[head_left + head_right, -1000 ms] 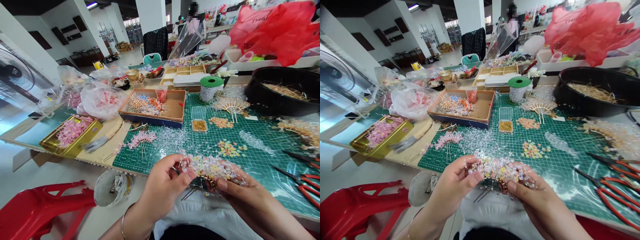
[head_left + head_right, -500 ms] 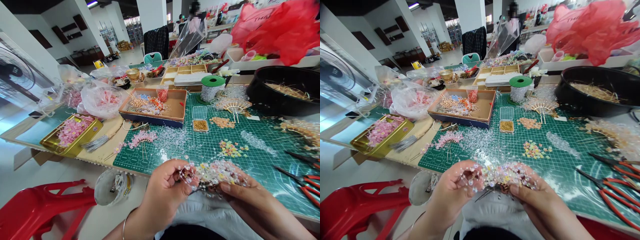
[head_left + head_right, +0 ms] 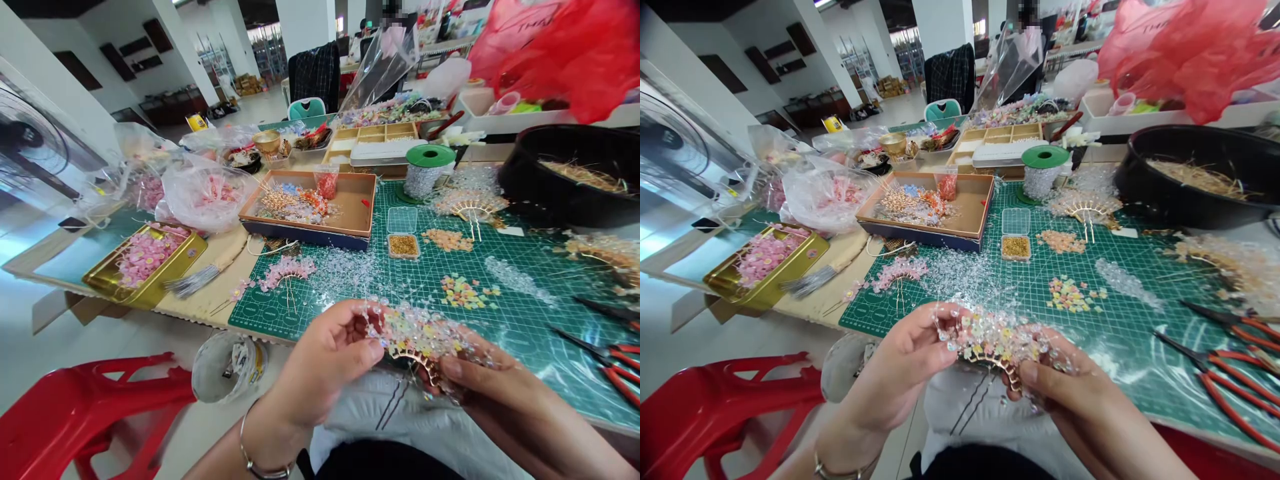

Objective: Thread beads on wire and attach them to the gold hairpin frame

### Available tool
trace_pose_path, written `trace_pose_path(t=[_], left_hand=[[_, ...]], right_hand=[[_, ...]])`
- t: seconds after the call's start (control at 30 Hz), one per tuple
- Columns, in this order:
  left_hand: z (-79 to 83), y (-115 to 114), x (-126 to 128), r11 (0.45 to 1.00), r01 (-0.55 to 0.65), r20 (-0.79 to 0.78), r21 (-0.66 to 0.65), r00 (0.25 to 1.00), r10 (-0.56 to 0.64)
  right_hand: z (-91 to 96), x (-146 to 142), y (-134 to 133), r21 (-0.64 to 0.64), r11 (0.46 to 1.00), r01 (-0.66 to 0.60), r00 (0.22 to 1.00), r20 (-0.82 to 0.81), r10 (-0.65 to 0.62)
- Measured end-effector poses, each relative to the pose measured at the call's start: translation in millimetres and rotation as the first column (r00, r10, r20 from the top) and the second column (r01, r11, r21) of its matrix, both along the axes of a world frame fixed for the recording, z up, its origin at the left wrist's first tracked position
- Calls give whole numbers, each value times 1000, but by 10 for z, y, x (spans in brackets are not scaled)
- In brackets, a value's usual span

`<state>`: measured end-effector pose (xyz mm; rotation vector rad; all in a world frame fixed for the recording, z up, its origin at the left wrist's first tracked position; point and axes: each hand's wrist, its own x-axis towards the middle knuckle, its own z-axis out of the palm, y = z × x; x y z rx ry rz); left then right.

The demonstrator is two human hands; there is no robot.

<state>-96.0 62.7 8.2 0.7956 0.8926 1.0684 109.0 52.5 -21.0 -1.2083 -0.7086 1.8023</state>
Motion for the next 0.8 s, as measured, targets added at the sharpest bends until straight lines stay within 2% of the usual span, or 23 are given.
trace_pose_path(t=[0.13, 0.23, 0.37, 0.47, 0.67, 0.8], left_hand=[[42, 75, -24, 996, 43, -13, -76, 999, -44], [46, 101, -12, 994, 48, 9, -101, 999, -47], [17, 92, 5, 991, 47, 161, -126, 987, -26], [3, 69, 9, 988, 35, 225, -148, 974, -1], [50, 34, 18, 990, 22, 206, -141, 979, 8], [57, 19, 11, 993, 34, 184, -115, 983, -12]], right_hand=[[-5, -2, -5, -134, 991, -22, 997, -75, 12], [-23, 6, -13, -125, 992, -30, 998, -62, 23], [-8, 27, -16, -82, 995, -64, 998, -34, 61], [21, 38, -5, -83, 993, -86, 994, -71, 81], [32, 22, 5, -131, 988, -77, 990, -127, 60], [-27, 44, -4, -155, 985, -73, 984, -175, 45]])
